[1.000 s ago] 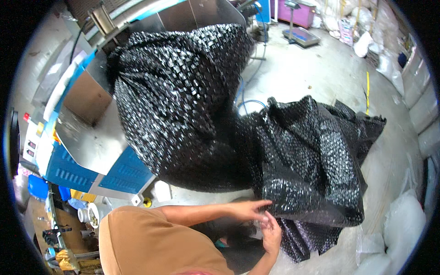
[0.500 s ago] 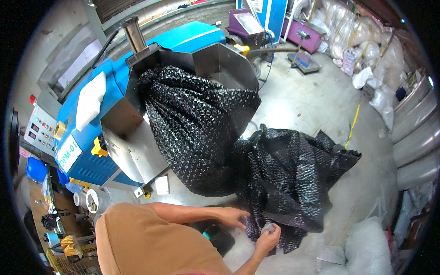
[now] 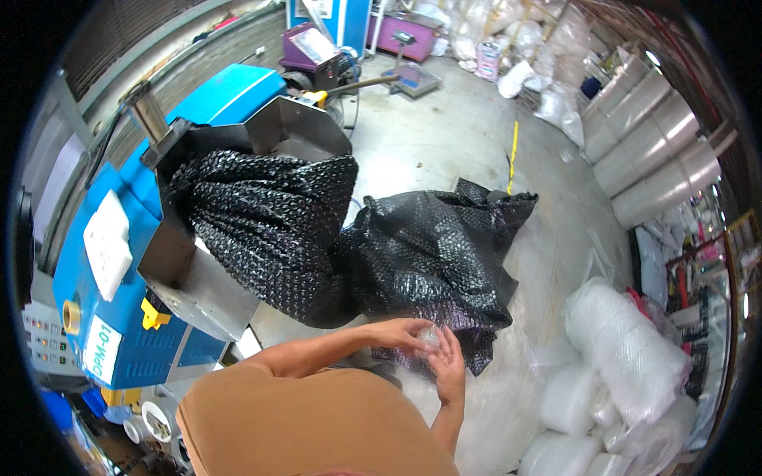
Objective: The person folds a large black bubble wrap sheet by hand, aligning the edges and creating a compact stack. They then place the folded material into a blue machine labeled DPM-01 and use a white rectangular block to press it down into the machine's opening.
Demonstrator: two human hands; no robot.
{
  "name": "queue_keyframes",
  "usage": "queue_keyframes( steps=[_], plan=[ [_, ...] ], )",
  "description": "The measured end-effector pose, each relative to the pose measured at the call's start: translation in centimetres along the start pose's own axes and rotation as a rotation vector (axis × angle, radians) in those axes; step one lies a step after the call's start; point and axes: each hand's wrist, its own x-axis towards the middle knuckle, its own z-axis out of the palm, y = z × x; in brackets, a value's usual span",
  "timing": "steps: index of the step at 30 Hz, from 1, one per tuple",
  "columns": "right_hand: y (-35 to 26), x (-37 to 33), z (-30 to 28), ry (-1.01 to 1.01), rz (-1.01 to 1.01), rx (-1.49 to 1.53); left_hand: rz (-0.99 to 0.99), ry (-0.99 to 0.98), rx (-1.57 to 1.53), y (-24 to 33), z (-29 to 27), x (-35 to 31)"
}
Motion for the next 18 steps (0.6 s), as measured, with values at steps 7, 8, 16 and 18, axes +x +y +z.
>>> queue_keyframes(
  steps=[7, 8, 16, 18],
  plan=[
    [0.1, -4.5, -6.3, 0.081, -0.001, 0.063, -0.038, -0.092, 0.110, -1.1, 5.9, 5.0],
    [0.1, -5.3, -7.6, 0.101, -0.006, 0.080, -0.037, -0.087, 0.121, -1.9, 6.9, 6.3],
    [1.9, -13.5, -22.9, 0.217, -0.136, 0.188, -0.008, -0.124, 0.027, -6.3, 20.9, 18.0],
    [1.7, -17.3, -28.2, 0.299, -0.134, 0.120, -0.059, -0.142, 0.065, -7.4, 26.5, 21.4]
  ],
)
